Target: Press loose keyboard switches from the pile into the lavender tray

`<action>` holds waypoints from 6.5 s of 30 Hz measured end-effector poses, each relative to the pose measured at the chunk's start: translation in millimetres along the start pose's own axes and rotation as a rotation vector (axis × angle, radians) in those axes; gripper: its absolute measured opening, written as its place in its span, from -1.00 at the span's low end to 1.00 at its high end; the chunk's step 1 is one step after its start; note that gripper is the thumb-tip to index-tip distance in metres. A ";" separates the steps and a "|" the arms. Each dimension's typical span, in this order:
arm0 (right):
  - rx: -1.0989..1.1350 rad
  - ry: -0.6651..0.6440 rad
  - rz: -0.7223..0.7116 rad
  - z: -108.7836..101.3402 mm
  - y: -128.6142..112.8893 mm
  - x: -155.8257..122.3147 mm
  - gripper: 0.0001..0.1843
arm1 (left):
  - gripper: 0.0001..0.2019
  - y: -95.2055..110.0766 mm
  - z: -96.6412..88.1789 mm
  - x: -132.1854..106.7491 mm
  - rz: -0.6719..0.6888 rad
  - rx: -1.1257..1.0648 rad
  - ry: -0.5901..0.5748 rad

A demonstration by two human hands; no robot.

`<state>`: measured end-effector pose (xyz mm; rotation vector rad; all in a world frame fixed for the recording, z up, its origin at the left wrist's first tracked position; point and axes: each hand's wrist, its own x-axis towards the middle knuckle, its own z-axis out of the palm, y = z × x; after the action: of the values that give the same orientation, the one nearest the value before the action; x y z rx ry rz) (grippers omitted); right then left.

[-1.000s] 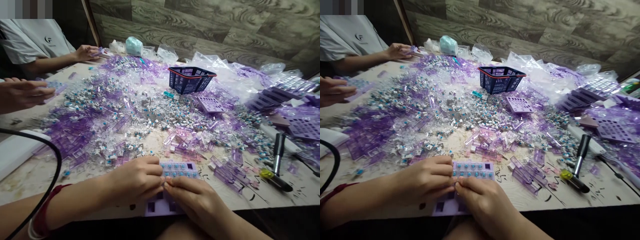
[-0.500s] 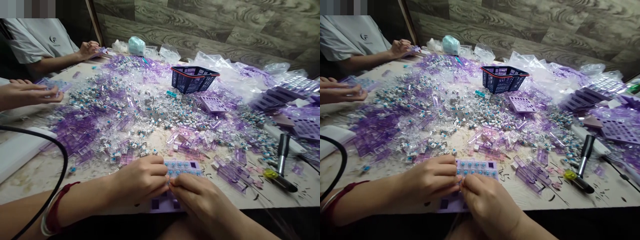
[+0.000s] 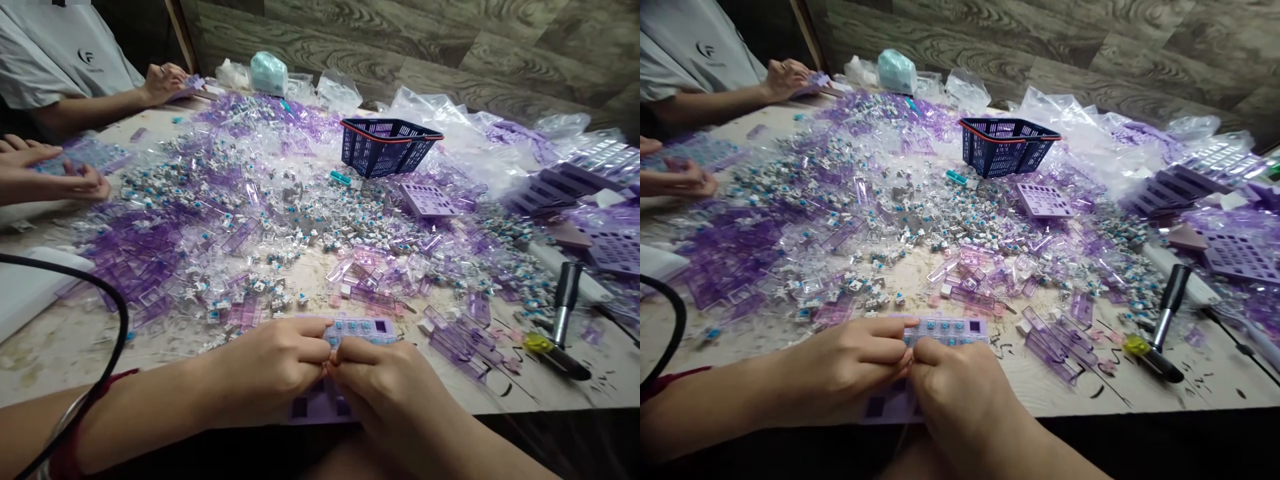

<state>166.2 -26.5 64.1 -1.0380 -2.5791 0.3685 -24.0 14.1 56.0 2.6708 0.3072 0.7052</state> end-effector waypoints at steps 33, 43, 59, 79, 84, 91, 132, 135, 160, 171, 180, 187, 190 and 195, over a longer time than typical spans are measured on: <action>0.013 -0.015 0.117 -20.8 16.1 14.1 -0.58 | -0.66 24.3 -6.1 -0.7 -0.445 0.010 0.041; 0.160 -0.091 0.318 -45.1 4.1 10.3 -0.45 | -0.36 46.2 32.0 -13.0 -0.728 -0.717 0.520; 0.032 -0.223 0.293 -43.0 3.3 18.0 -0.53 | -0.28 49.9 43.1 -20.7 -0.812 -1.001 0.641; 0.258 -0.018 0.197 -21.9 33.4 17.3 -0.66 | -0.86 -104.7 -21.9 58.1 -0.812 0.355 0.059; 0.159 0.178 0.269 -22.9 44.9 20.5 -0.80 | -0.94 -95.5 -34.9 57.3 -0.739 0.313 0.121; -0.031 0.292 0.292 -7.0 62.7 62.1 -0.54 | -0.82 -27.6 -54.1 42.3 -0.637 0.070 0.110; 0.541 0.109 0.366 -35.0 23.0 -47.2 -0.70 | -0.79 70.9 38.6 23.8 -0.708 0.030 0.072; 0.552 0.050 0.384 -30.8 22.1 -53.0 -0.78 | -0.75 70.7 35.8 24.6 -0.711 0.031 0.061; 0.315 0.061 0.265 -23.5 31.3 -61.7 -0.74 | -0.81 61.5 40.2 20.6 -0.681 0.085 0.151; 0.318 0.063 0.255 -25.5 31.3 -63.1 -0.76 | -0.80 64.0 29.1 30.2 -0.687 0.191 -0.053; 0.317 0.058 0.240 -26.8 31.9 -62.5 -0.75 | -0.80 64.3 27.0 32.9 -0.701 0.196 -0.088; 0.307 0.080 0.231 -25.6 31.5 -63.7 -0.74 | -0.86 65.3 25.7 36.5 -0.739 0.168 -0.068; 0.268 0.075 0.208 -25.2 31.4 -63.4 -0.73 | -0.91 64.0 26.6 32.5 -0.714 0.149 0.007; 0.204 0.160 0.202 -23.1 28.9 -62.3 -0.77 | -0.89 65.5 22.9 25.6 -0.707 0.123 0.120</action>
<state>235.5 -47.7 61.7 -1.2027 -2.2490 0.5617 17.1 -44.6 74.4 2.3641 1.2753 0.6171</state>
